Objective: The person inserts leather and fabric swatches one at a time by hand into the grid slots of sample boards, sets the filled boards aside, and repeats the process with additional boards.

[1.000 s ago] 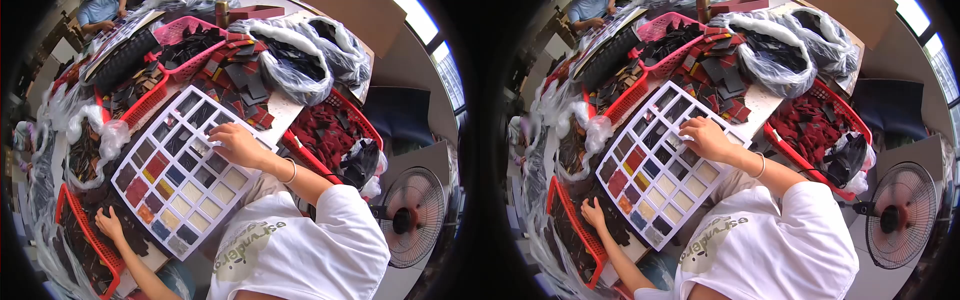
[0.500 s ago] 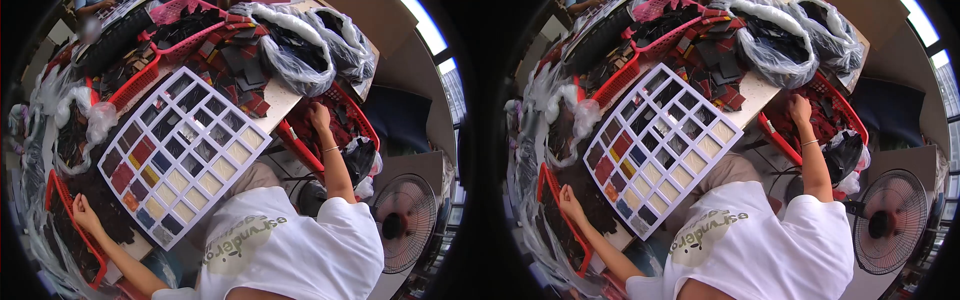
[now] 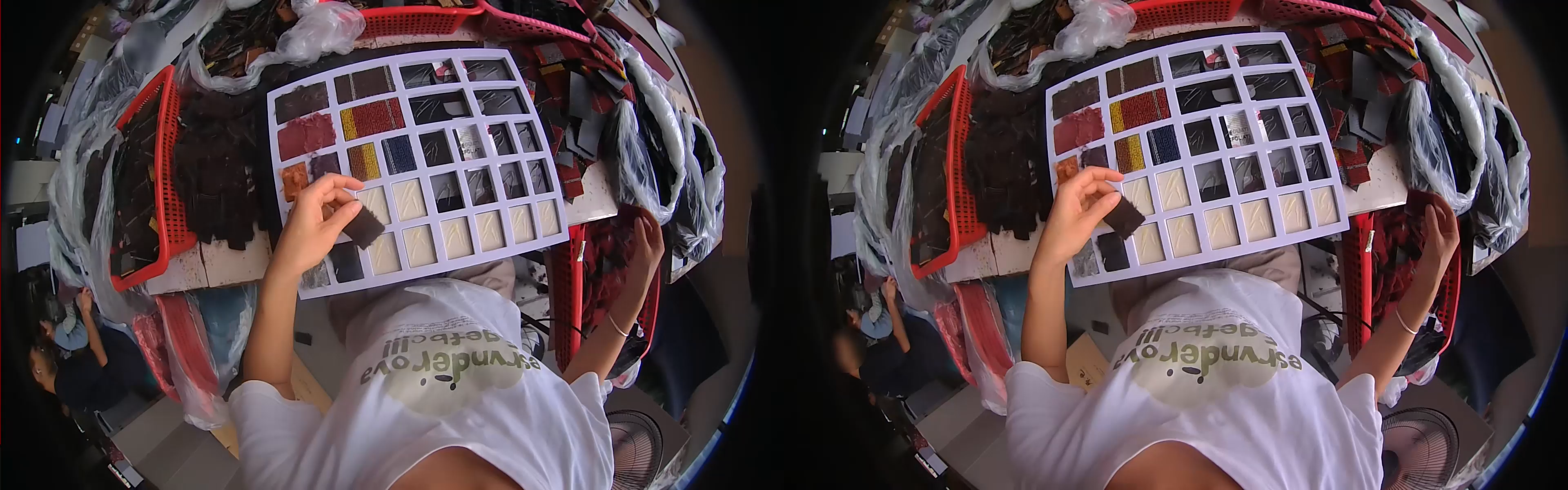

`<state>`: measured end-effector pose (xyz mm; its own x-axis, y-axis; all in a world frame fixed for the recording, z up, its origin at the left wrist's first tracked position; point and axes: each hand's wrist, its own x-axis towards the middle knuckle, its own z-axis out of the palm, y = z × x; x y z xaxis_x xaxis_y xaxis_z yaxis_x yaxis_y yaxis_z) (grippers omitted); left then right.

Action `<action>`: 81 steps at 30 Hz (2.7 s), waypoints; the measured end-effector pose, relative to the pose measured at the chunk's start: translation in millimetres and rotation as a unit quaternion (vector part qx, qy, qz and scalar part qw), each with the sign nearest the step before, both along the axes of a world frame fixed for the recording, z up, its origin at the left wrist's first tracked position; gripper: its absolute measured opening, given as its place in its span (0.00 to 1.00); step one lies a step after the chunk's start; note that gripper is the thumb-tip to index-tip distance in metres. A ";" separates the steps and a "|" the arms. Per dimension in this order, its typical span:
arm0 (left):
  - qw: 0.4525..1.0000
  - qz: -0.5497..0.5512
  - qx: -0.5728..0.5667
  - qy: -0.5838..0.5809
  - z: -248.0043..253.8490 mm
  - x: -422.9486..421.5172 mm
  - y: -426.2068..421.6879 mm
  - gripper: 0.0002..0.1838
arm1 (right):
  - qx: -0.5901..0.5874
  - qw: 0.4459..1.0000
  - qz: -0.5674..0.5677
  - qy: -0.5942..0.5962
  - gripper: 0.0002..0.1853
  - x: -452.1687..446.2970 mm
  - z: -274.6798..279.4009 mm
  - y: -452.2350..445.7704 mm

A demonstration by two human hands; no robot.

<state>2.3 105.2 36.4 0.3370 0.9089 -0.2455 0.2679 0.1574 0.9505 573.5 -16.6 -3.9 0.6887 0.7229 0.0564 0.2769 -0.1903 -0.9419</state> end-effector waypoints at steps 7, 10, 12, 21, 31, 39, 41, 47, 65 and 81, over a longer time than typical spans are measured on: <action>0.964 -0.047 0.185 0.188 -15.2 18.2 17.5 0.11 | -0.023 0.873 0.470 0.129 0.08 -227.5 51.3 106.0; 0.936 -0.006 0.252 0.244 0.6 20.9 0.8 0.18 | -0.089 0.809 0.568 0.118 0.07 -289.0 44.0 134.5; 0.924 0.006 0.282 0.258 4.9 18.3 -10.6 0.23 | -0.094 0.794 0.595 0.074 0.07 -308.3 40.7 146.3; 0.910 -0.022 0.302 0.282 2.0 18.3 -27.7 0.30 | -0.129 0.777 0.616 0.037 0.08 -300.3 45.0 131.5; 0.916 -0.109 0.306 0.236 22.9 13.1 -68.7 0.26 | -0.011 0.776 0.583 -0.242 0.15 -315.8 33.2 81.5; 0.891 -0.088 0.340 0.288 -1.7 17.5 -90.6 0.23 | 0.059 0.733 0.614 -0.288 0.21 -303.2 34.3 60.0; 0.876 -0.087 0.360 0.310 -4.1 18.1 -92.2 0.23 | 0.072 0.740 0.593 -0.310 0.22 -309.0 22.7 54.5; 0.859 -0.060 0.376 0.344 -11.2 20.3 -93.1 0.21 | 0.102 0.762 0.554 -0.320 0.18 -316.7 14.3 47.5; 0.829 -0.086 0.424 0.354 -20.3 25.7 -88.7 0.20 | 0.123 0.738 0.534 -0.394 0.23 -336.7 16.6 14.2; 0.831 0.007 0.428 0.355 -32.9 11.9 -9.4 0.20 | 0.060 0.767 0.433 -0.470 0.14 -325.0 12.8 117.8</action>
<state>14.2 95.9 3.5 0.3725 0.8549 0.3611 0.8121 -0.4886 0.3189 248.6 101.2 8.9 -0.4330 0.8367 0.3355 0.8178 0.5211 -0.2443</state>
